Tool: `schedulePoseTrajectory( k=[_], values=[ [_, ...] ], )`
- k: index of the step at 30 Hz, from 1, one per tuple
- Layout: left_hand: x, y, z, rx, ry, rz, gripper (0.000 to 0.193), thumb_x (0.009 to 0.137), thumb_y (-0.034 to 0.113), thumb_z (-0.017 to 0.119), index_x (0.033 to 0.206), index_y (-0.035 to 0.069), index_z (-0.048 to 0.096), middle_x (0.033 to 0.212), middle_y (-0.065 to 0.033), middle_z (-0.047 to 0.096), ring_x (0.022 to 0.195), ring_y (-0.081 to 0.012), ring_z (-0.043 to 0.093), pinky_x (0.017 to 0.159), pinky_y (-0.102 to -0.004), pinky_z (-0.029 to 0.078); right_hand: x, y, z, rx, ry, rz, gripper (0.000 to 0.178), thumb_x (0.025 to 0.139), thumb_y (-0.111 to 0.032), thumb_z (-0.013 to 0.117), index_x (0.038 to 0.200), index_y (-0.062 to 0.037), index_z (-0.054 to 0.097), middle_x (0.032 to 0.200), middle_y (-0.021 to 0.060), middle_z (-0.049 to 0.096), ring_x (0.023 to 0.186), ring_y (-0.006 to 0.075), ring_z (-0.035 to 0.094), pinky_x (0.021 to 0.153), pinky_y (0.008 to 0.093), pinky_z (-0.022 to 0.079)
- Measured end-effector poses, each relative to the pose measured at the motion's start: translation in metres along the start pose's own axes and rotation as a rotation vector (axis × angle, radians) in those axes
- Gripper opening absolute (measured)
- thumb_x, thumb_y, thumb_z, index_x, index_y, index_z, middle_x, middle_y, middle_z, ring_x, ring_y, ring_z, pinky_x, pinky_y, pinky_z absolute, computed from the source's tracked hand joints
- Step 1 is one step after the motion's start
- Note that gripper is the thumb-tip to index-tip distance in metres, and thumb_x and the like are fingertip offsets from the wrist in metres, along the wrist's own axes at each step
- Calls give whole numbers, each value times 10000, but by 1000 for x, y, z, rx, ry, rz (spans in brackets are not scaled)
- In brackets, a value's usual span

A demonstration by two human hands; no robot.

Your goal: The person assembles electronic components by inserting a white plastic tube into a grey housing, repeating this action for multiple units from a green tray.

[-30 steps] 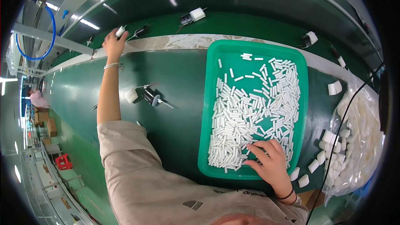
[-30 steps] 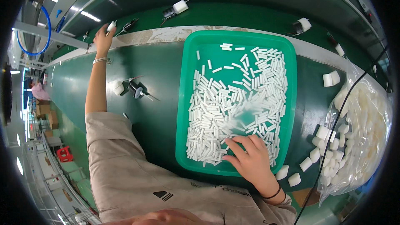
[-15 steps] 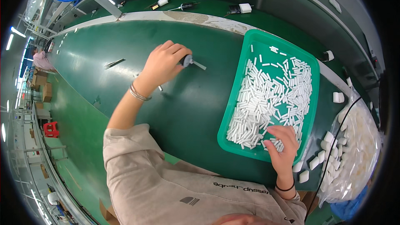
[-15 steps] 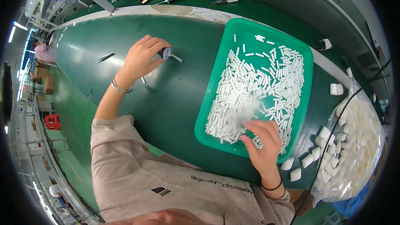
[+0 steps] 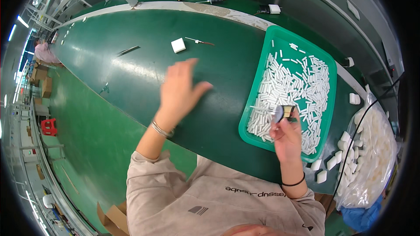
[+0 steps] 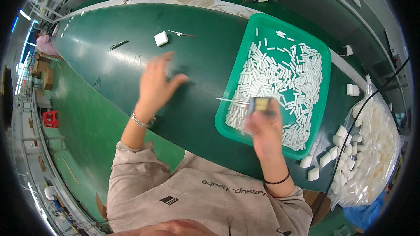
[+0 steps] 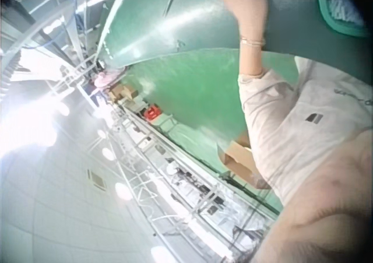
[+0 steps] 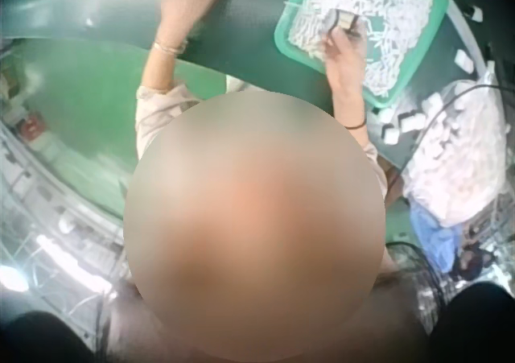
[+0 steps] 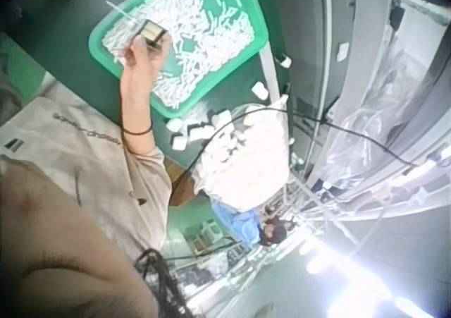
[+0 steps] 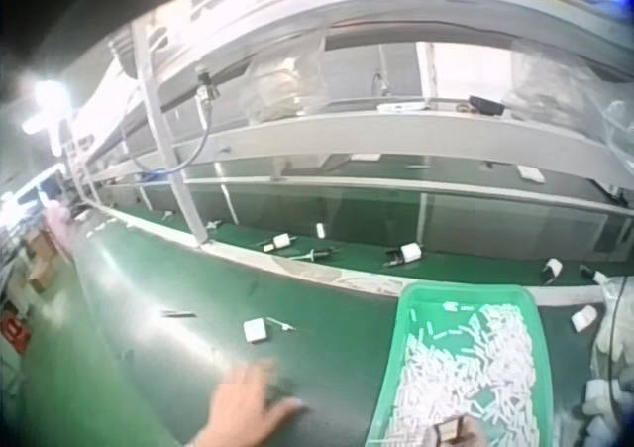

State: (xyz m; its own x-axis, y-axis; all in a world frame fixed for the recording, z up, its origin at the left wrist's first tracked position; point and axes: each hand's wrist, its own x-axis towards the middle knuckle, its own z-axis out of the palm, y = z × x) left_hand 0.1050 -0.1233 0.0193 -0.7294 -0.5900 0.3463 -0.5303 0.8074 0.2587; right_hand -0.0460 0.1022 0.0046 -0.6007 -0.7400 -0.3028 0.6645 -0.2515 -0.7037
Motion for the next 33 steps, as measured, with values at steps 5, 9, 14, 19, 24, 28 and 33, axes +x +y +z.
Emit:
schedulePoseTrajectory(
  k=[5, 9, 14, 19, 24, 28, 33],
  values=[
    [-7, -55, 16, 107, -50, -273, 249, 710, 192, 653, 847, 40, 511, 782, -80, 557, 704, -247, 534, 574, -342, 439, -2, -18, 7, -157, -90, -142, 449, 777, -11, 539, 1185, -84, 366, 945, 82, 534, 745, 146, 543, 625, 243, 477],
    [2, -41, 21, -152, -17, -145, 122, 716, 70, 626, 764, 27, 522, 636, -81, 553, 543, -213, 529, 519, -299, 420, -1, -25, -2, -185, -83, -138, 404, 779, -9, 522, 1158, -43, 387, 922, 104, 522, 738, 165, 540, 592, 262, 499],
    [11, 28, 7, -1017, -204, -273, 183, 826, 65, 533, 997, 53, 470, 759, -19, 522, 655, -117, 536, 551, -257, 434, -5, -25, -5, -271, -73, -161, 296, 737, 72, 519, 1018, 0, 460, 873, 111, 531, 734, 173, 565, 618, 284, 528],
    [4, 100, 22, -2083, -256, -440, 238, 865, 188, 502, 1068, 94, 419, 831, 7, 459, 816, -121, 456, 704, -247, 389, -11, -16, -8, -346, -101, -340, 257, 753, -23, 561, 984, 4, 451, 895, 107, 537, 739, 186, 589, 608, 290, 530],
    [3, 123, 25, -2279, -297, -547, 235, 873, 225, 487, 1073, 117, 430, 820, 43, 441, 797, -112, 427, 715, -272, 385, -14, -15, -13, -369, -127, -353, 189, 767, -15, 565, 929, 22, 474, 871, 124, 560, 729, 188, 593, 591, 289, 534],
    [2, 127, 24, -2311, -321, -559, 223, 886, 234, 462, 1074, 119, 430, 816, 47, 441, 801, -110, 428, 717, -273, 383, -15, -15, -13, -310, -99, -281, 182, 771, -6, 557, 931, 20, 475, 859, 117, 558, 734, 186, 593, 584, 281, 534],
    [1, 129, 26, -2309, -269, -549, 199, 897, 239, 439, 1063, 130, 432, 809, 45, 437, 799, -113, 423, 716, -275, 377, -13, -12, -11, -264, -106, -248, 183, 773, -3, 550, 938, 19, 473, 851, 112, 556, 736, 187, 594, 581, 276, 536]
  ],
)
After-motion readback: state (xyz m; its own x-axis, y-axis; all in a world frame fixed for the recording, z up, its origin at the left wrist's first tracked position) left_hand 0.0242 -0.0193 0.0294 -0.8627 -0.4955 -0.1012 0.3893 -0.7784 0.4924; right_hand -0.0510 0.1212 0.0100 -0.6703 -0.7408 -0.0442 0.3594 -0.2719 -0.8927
